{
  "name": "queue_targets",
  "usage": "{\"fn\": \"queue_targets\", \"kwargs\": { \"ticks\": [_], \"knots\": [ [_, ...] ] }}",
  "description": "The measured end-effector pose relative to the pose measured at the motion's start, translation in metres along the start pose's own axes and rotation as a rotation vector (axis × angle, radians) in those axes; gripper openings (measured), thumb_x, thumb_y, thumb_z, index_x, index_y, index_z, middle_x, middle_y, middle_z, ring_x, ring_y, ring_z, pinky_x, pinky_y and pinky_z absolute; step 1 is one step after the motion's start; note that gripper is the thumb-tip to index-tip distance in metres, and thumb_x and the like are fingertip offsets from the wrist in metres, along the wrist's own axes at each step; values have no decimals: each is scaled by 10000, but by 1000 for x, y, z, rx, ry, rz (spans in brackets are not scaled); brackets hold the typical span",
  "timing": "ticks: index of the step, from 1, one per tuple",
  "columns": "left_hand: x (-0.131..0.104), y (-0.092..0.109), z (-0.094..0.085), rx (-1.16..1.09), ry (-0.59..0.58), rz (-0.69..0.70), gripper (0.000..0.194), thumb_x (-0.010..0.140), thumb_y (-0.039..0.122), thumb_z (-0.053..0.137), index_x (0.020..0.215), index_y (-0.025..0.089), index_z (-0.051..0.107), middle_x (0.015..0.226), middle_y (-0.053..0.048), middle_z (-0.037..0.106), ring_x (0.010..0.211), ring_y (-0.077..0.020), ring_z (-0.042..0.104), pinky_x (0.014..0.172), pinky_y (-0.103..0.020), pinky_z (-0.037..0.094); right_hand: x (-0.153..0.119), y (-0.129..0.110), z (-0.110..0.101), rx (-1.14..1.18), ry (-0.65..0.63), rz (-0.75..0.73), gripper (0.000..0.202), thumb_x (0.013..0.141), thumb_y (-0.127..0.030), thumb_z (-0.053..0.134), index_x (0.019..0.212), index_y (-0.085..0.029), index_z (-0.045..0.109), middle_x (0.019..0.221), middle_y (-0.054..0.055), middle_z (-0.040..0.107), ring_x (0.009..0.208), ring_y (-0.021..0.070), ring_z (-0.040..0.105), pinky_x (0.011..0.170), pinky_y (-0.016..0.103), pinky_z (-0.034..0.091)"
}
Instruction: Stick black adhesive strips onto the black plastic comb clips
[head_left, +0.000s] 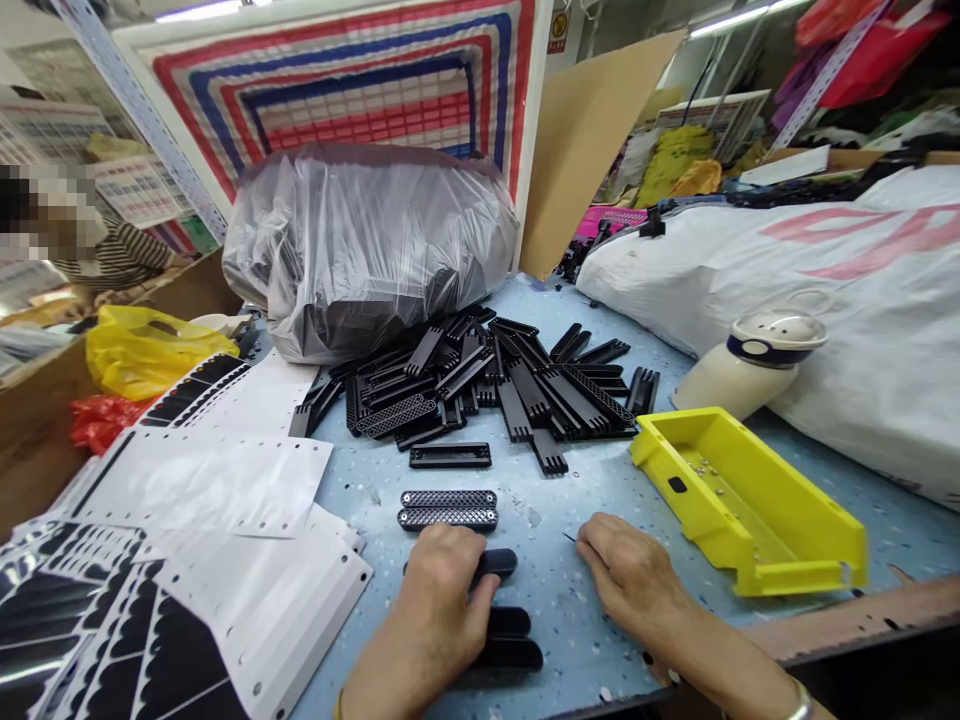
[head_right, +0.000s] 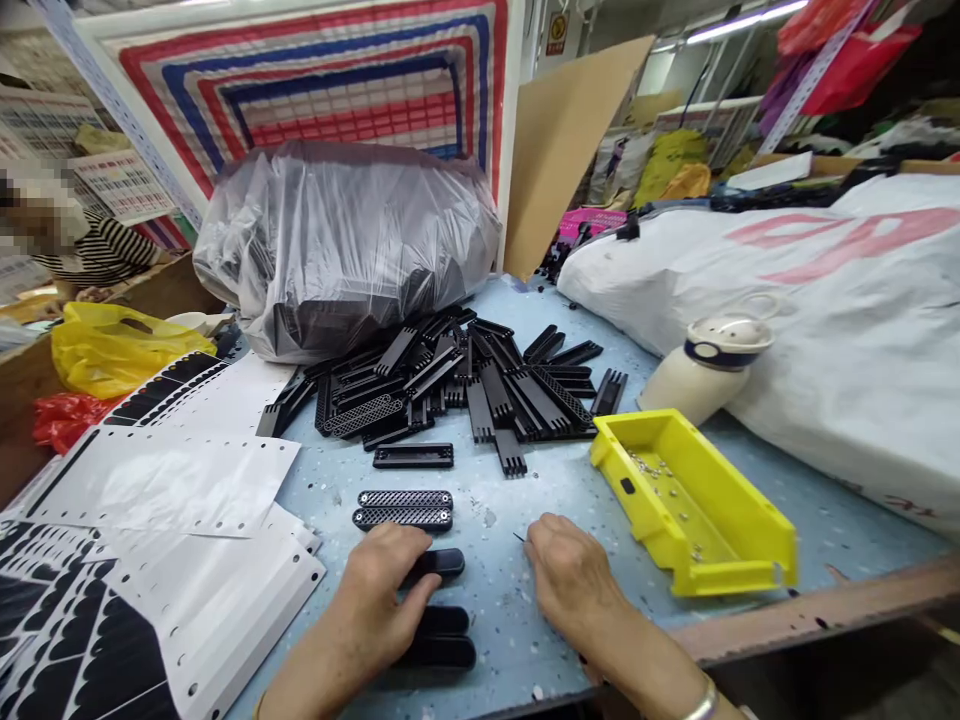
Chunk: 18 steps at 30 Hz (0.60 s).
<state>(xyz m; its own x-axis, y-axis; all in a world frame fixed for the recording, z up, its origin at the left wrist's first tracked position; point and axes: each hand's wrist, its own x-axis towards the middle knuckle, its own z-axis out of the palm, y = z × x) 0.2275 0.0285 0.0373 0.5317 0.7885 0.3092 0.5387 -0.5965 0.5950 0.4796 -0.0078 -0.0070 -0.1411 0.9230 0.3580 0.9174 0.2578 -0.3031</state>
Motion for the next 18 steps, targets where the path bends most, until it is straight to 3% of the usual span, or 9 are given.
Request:
{"fn": "queue_targets", "kwargs": {
  "ticks": [7,14,18],
  "knots": [
    [6,-3,23,59,-146,-50,103,770,84,615,794,169,668,813,-91,698,786,-260,612,757,-404,499,-7,-38,-11,366,-1,22,254,919,-148,438,951,-196,685,699,34,651,631,172,638,583,273,504],
    [3,-5,27,2,-138,-80,129,752,67,583,733,175,650,748,-69,685,728,-231,575,685,-357,432,-3,-57,-16,332,-120,-1,290,950,-132,420,771,-220,630,663,-1,558,604,145,573,592,267,477],
    [3,-6,29,-28,-122,-77,128,759,67,575,732,172,644,747,-72,681,725,-228,574,689,-356,433,1,-61,-18,260,-63,-38,285,928,-114,425,777,-221,642,659,10,566,600,153,569,587,270,479]
  ]
}}
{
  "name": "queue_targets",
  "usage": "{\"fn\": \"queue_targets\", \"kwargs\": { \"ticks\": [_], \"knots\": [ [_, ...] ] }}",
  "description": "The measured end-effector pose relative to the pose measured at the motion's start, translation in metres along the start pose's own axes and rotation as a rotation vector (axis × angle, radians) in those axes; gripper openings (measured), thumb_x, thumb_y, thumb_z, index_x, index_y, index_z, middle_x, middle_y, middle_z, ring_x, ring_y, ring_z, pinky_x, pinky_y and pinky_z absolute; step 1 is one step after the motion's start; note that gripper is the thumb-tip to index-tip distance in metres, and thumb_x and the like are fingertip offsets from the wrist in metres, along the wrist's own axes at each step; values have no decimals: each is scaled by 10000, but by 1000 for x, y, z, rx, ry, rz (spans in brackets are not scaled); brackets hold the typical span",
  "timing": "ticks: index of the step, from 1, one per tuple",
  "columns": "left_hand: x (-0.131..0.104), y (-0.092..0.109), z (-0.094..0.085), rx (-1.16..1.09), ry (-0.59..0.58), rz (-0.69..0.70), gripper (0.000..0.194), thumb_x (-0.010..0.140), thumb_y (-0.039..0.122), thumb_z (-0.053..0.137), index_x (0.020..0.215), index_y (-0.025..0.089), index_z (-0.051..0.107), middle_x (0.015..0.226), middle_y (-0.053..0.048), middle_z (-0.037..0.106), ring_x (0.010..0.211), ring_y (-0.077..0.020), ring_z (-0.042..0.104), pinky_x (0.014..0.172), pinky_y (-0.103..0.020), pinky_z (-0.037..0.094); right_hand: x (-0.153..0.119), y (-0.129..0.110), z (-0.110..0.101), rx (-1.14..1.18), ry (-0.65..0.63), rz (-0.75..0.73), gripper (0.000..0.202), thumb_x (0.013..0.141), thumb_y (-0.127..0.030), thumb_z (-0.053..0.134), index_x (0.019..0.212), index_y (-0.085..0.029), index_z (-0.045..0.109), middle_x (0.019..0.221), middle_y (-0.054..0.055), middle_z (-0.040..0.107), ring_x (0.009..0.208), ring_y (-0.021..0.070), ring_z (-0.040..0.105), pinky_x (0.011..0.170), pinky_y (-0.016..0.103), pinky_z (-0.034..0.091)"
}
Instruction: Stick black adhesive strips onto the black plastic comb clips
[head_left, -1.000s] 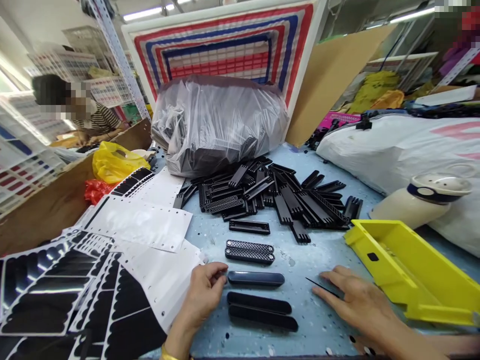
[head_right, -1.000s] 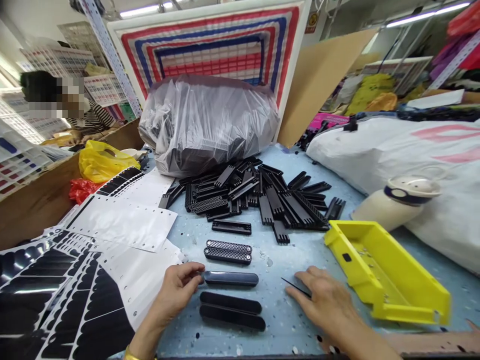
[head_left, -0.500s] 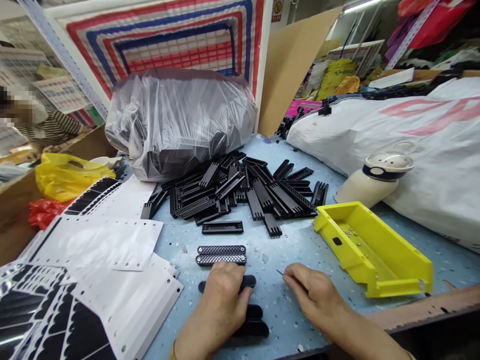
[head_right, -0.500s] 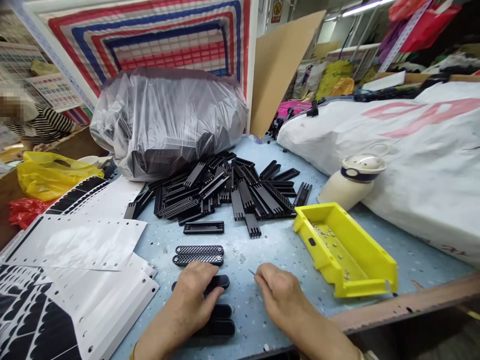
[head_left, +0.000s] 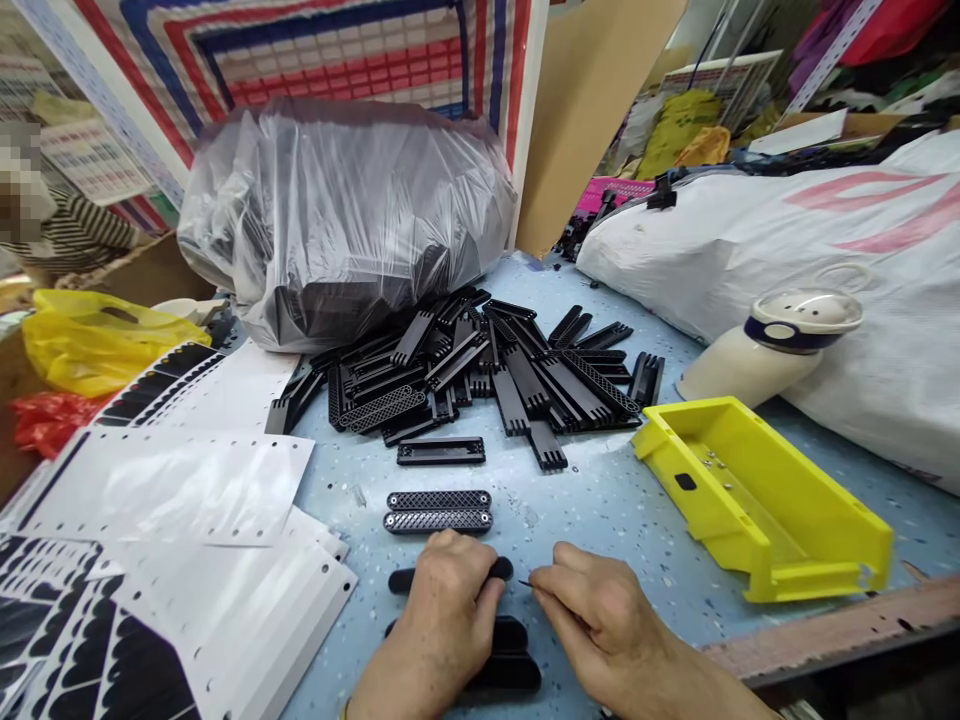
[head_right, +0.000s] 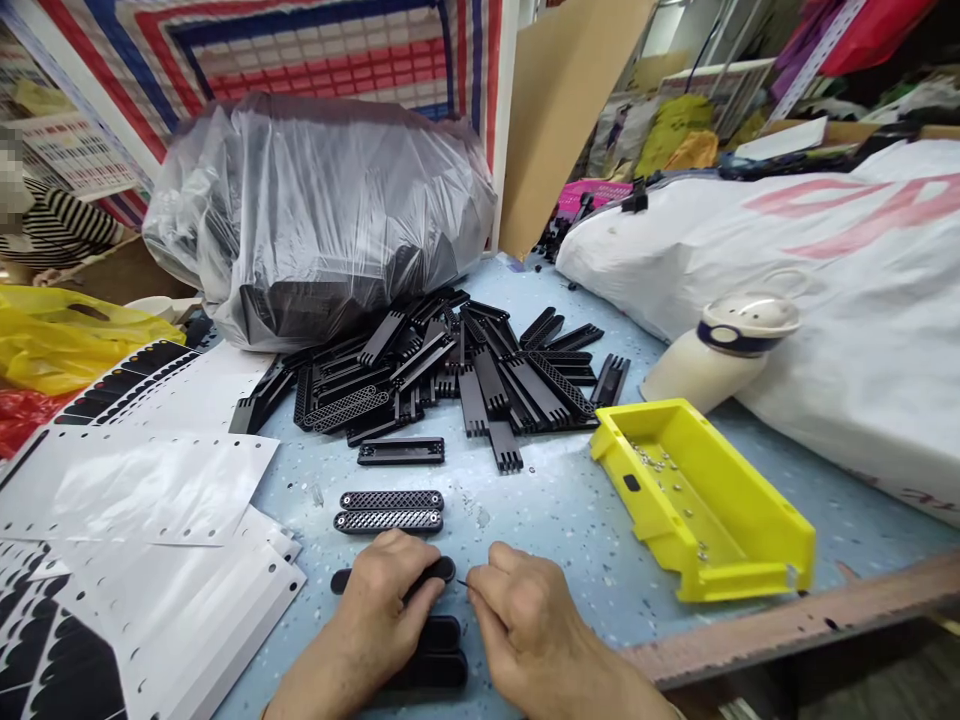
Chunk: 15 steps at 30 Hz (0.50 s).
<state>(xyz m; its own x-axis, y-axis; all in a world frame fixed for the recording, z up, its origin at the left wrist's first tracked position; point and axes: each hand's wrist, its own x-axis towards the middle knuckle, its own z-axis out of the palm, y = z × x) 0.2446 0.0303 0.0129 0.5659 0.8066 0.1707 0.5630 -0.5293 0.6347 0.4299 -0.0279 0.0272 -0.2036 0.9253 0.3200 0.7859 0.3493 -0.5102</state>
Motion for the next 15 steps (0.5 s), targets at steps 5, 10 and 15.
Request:
{"fn": "queue_targets", "kwargs": {
  "ticks": [5,10,15],
  "knots": [
    [1,0,0,-7,-8,-15,130,762,66,578,729,177,638,758,-75,684,744,-236,586,726,-374,453,5,0,4,-26,63,-19,314,905,-78,405,733,-211,630,679,29,591,624,157,583,595,275,485],
    [0,1,0,17,-19,-17,125,740,61,588,716,177,625,746,-72,674,743,-237,585,720,-377,457,10,3,7,-28,-10,-2,332,906,-74,411,667,-212,595,617,-3,516,578,137,533,553,266,428],
    [0,-1,2,13,-11,-10,121,723,59,603,717,179,618,752,-72,676,745,-237,586,716,-371,450,10,5,8,-47,-60,-10,316,895,-72,410,665,-210,576,638,1,522,607,145,545,572,272,405]
  ]
}}
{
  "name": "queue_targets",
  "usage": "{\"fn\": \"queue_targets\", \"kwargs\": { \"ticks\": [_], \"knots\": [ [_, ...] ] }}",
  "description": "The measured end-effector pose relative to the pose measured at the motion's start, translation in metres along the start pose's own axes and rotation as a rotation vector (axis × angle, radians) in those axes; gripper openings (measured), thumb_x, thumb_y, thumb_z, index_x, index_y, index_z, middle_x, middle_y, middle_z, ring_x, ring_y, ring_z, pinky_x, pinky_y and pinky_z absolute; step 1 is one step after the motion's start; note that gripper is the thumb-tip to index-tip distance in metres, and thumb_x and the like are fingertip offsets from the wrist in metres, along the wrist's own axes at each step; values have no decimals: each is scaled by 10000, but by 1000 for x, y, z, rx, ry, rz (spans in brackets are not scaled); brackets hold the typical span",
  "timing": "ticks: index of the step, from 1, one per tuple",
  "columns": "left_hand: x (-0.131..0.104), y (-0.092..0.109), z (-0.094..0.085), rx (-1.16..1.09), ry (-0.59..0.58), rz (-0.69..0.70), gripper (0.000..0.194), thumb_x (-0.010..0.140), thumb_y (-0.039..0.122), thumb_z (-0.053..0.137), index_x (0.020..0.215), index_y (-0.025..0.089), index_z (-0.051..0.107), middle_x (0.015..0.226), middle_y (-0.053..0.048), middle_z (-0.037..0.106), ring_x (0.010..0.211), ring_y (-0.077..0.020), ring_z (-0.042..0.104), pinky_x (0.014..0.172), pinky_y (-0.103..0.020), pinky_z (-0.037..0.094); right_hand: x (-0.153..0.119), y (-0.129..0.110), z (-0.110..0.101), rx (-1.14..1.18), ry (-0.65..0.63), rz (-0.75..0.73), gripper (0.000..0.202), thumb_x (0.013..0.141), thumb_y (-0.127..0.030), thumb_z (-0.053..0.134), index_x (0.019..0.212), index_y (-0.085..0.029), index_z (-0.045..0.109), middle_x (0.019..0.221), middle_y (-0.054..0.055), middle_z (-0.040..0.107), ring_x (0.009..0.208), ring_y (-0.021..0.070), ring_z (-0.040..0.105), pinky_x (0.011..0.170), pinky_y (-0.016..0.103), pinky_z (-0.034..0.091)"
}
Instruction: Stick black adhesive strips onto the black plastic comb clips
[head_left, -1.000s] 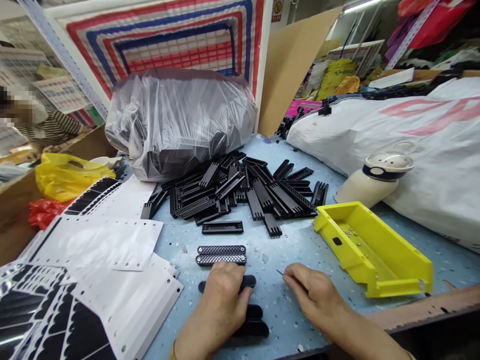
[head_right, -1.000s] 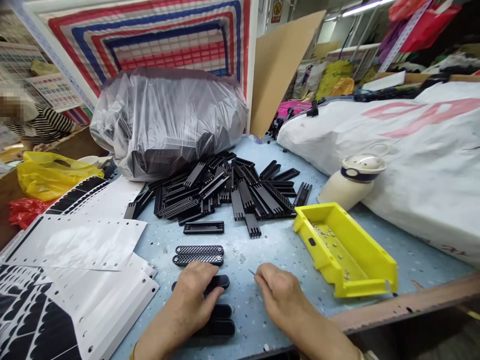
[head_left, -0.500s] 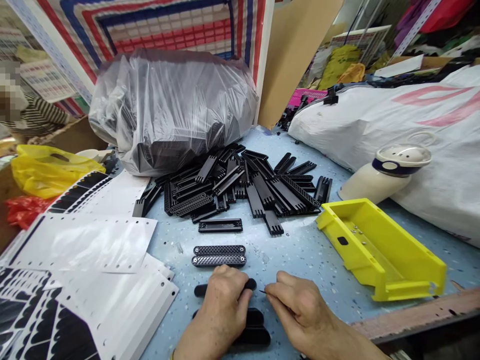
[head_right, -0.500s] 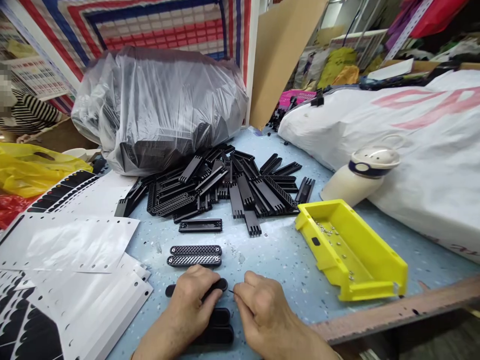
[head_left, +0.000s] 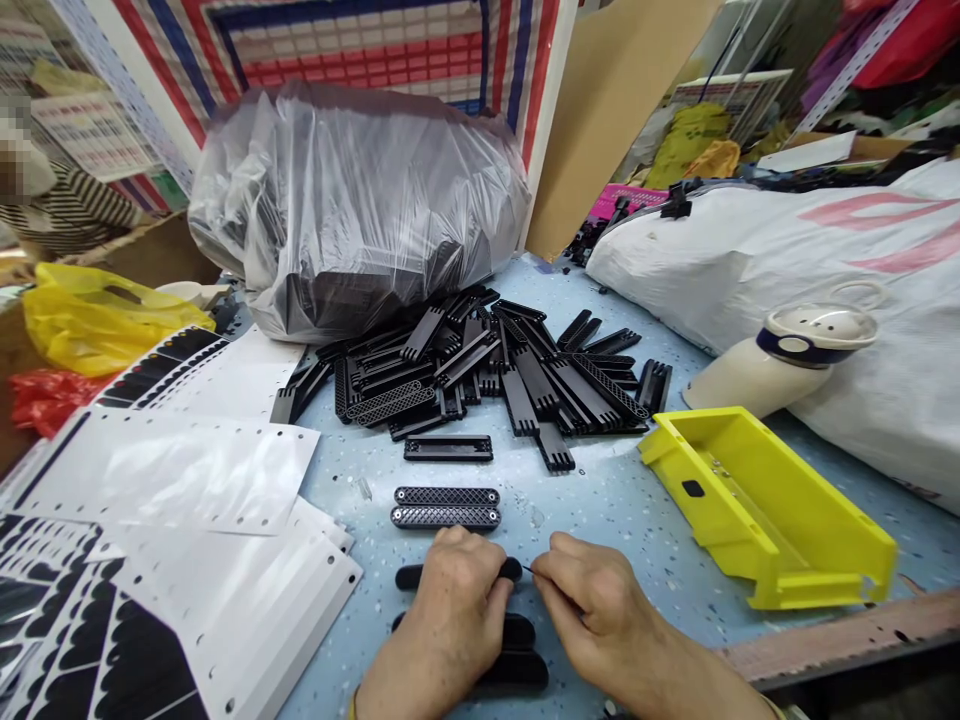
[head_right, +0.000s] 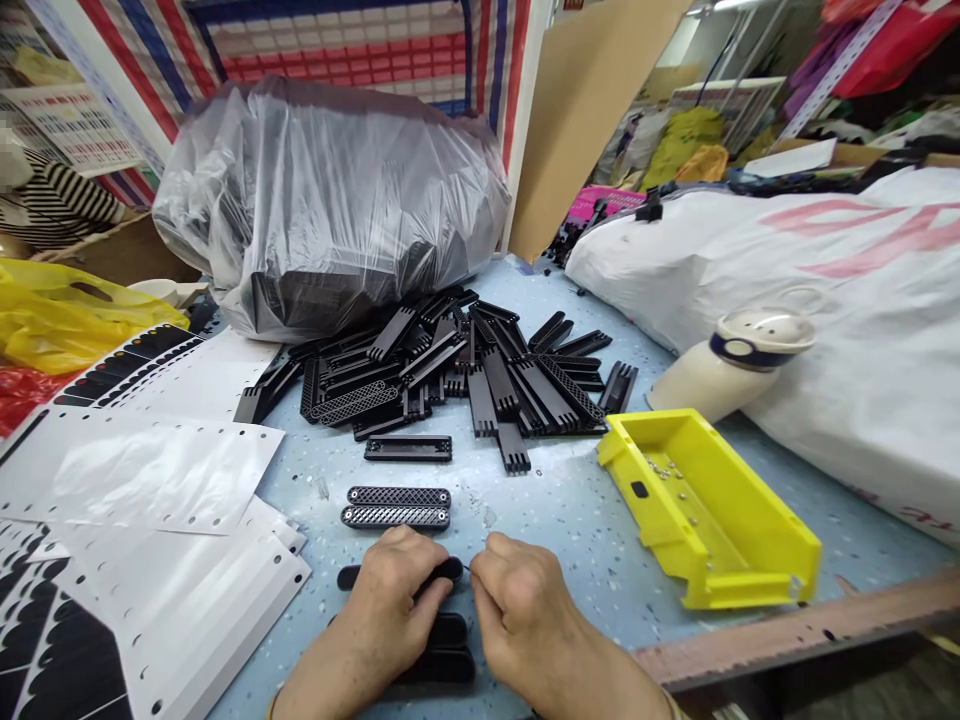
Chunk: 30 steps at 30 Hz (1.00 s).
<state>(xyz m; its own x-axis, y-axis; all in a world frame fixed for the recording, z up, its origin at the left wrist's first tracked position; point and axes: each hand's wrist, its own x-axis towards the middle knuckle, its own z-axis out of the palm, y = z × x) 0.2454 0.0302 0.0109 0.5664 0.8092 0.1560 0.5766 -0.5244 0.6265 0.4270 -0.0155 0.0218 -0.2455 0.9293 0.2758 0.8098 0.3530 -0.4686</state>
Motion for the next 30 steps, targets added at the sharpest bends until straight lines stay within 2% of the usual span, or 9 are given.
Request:
{"fn": "queue_targets", "kwargs": {
  "ticks": [11,21,27,30],
  "knots": [
    [0,1,-2,-13,2,-1,147,758,68,555,677,190,569,722,-55,639,737,-220,556,737,-364,449,5,-14,-4,-6,-50,0,334,891,-63,368,643,-201,544,614,1,500,571,141,536,553,272,364],
    [1,1,-2,-14,-28,4,138,752,57,569,692,181,574,737,-65,647,757,-228,569,750,-376,456,1,-2,0,-6,-49,-9,276,834,-59,448,670,-237,582,648,12,579,611,171,563,599,284,448],
    [2,-1,-1,26,-31,25,137,726,56,567,667,179,573,705,-66,643,708,-217,563,682,-350,439,31,-12,-13,-137,-272,-35,237,681,-16,464,630,-224,565,634,20,621,597,181,587,568,284,395],
    [3,-2,0,26,-6,38,131,740,67,564,670,176,589,697,-75,652,689,-217,567,654,-342,421,46,-19,-18,-231,-374,-116,218,619,-19,492,604,-219,578,614,39,636,574,196,581,544,292,359]
  ]
}}
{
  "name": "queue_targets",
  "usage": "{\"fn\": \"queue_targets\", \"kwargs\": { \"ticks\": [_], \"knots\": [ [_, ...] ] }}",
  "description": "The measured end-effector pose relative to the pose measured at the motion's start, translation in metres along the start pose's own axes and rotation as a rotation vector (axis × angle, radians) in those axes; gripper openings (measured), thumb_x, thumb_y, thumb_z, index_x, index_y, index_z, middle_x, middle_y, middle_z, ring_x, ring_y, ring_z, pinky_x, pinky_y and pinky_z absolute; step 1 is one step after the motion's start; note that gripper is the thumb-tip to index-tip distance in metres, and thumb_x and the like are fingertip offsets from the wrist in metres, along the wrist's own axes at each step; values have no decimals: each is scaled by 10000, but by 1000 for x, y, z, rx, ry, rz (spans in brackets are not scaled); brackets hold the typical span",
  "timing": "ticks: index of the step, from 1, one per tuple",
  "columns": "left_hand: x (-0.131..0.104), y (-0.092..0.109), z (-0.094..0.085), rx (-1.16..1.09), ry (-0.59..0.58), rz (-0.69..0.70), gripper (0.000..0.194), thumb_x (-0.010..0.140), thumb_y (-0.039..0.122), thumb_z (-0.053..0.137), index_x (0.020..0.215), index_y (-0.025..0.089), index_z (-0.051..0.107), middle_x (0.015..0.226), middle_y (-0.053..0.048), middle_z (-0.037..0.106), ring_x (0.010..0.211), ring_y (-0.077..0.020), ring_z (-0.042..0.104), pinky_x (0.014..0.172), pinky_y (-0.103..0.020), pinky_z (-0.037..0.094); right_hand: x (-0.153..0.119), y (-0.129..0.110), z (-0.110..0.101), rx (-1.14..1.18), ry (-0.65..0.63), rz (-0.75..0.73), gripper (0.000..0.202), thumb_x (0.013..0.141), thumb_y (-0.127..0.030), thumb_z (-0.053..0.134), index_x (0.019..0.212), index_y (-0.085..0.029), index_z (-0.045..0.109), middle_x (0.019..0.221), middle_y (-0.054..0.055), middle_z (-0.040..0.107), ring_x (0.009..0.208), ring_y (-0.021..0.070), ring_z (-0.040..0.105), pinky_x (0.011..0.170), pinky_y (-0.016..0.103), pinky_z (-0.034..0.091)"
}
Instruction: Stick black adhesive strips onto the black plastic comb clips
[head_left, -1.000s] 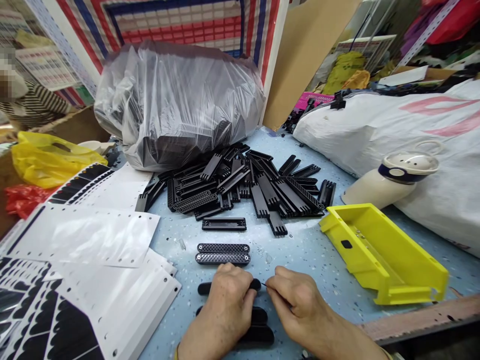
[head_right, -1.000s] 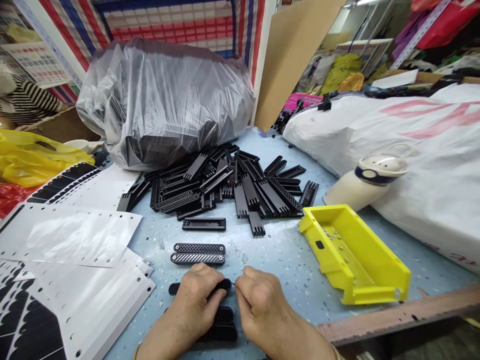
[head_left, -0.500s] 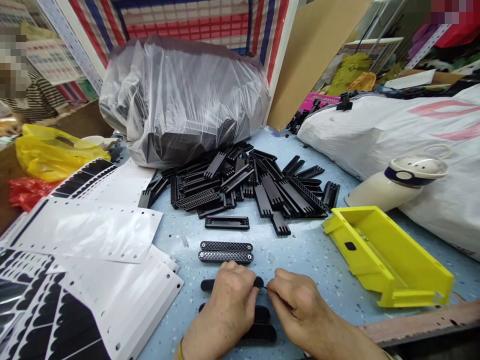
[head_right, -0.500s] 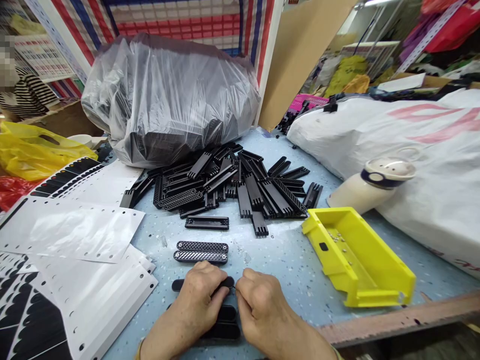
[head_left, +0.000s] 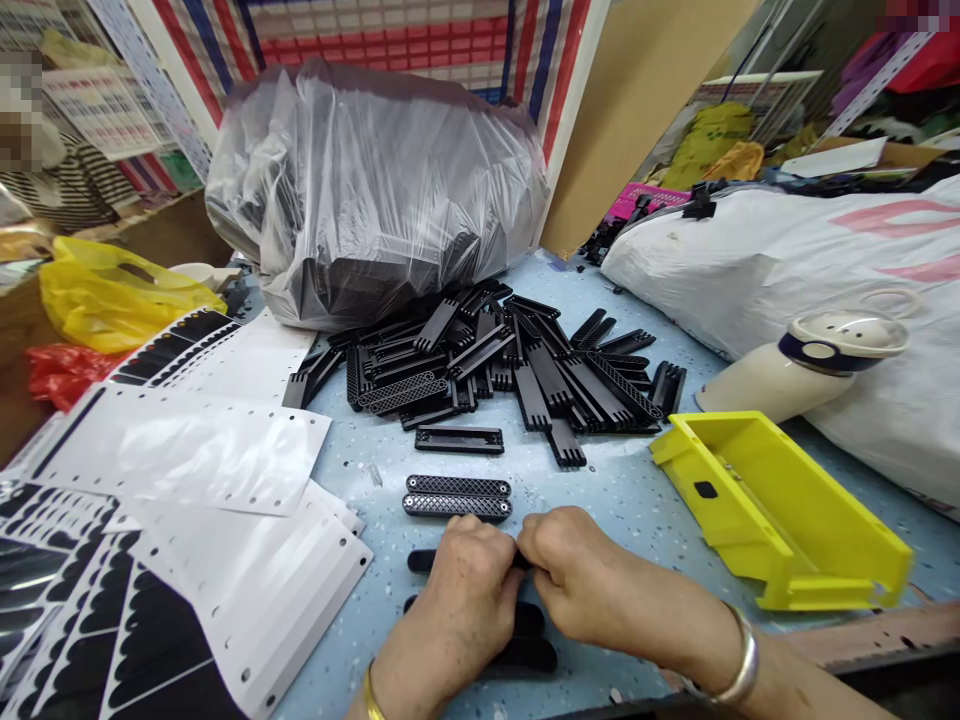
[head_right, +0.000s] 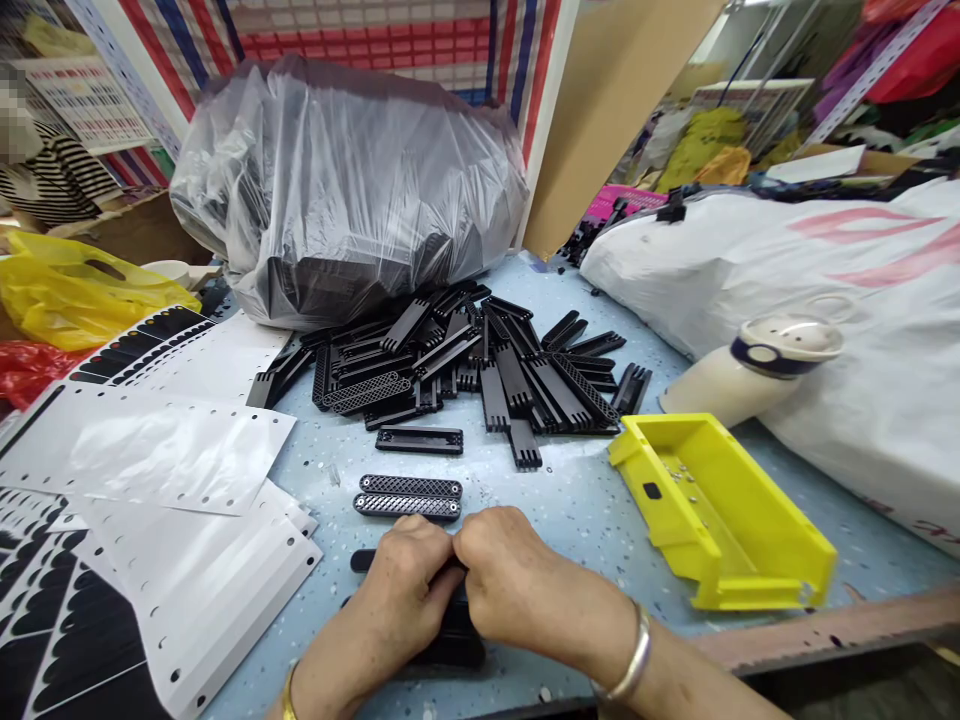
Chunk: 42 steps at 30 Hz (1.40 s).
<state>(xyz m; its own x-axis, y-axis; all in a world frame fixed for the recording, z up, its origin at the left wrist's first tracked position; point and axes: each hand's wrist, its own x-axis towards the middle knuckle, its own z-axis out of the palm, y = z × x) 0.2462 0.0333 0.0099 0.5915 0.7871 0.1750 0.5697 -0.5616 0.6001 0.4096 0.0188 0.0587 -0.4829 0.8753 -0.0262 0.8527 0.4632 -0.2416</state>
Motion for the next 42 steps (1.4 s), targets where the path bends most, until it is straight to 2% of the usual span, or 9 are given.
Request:
{"fn": "queue_targets", "kwargs": {
  "ticks": [6,10,13,17,21,28,36,39,42],
  "knots": [
    [2,0,-1,-25,-6,4,186,767,56,538,634,180,577,652,-67,650,653,-206,554,651,-335,413,-6,-9,-3,-65,24,-102,318,562,39,463,721,-185,622,698,70,639,637,225,601,587,305,398],
    [3,2,-6,-26,-57,-47,130,760,78,587,673,173,610,710,-62,674,722,-213,577,709,-338,441,-18,-3,15,77,169,-19,265,702,25,401,658,-198,537,644,54,589,571,188,581,538,278,396],
    [4,4,-8,-15,-88,-67,119,764,86,608,678,168,620,729,-67,686,753,-218,590,750,-347,453,-21,1,30,152,303,5,316,819,-25,343,612,-217,482,569,33,555,503,166,564,497,268,378],
    [5,5,-8,0,-108,-74,97,770,101,629,693,159,641,746,-81,697,769,-227,604,749,-343,459,-19,1,40,202,390,21,322,860,-65,349,614,-208,499,544,22,564,477,148,574,473,246,381],
    [5,4,-7,-1,-105,-84,91,774,110,642,697,158,650,753,-80,699,775,-226,612,756,-339,463,-20,1,36,243,434,39,314,866,-82,384,616,-191,541,537,14,568,473,130,572,485,226,403],
    [4,2,-5,-8,-92,-84,74,767,120,672,704,151,651,761,-79,695,785,-223,612,766,-332,460,-23,5,20,188,377,44,335,840,-82,395,566,-187,557,518,2,532,463,117,540,475,221,373],
    [4,4,-7,4,-103,-74,99,771,115,662,687,155,630,753,-72,691,775,-219,605,747,-333,453,-26,7,32,205,270,105,307,837,-91,379,595,-194,536,558,14,550,508,137,537,521,252,353],
    [5,5,-9,13,-109,-71,101,775,107,643,687,156,631,746,-74,689,768,-219,602,734,-334,449,-21,5,28,147,155,156,256,788,-60,408,623,-190,555,596,32,590,557,160,568,551,269,351],
    [5,5,-9,18,-113,-63,104,767,87,622,689,154,638,737,-80,691,755,-221,602,710,-331,444,-4,-5,10,29,-90,214,199,718,-38,484,659,-170,620,640,70,659,605,202,613,564,291,334]
  ]
}}
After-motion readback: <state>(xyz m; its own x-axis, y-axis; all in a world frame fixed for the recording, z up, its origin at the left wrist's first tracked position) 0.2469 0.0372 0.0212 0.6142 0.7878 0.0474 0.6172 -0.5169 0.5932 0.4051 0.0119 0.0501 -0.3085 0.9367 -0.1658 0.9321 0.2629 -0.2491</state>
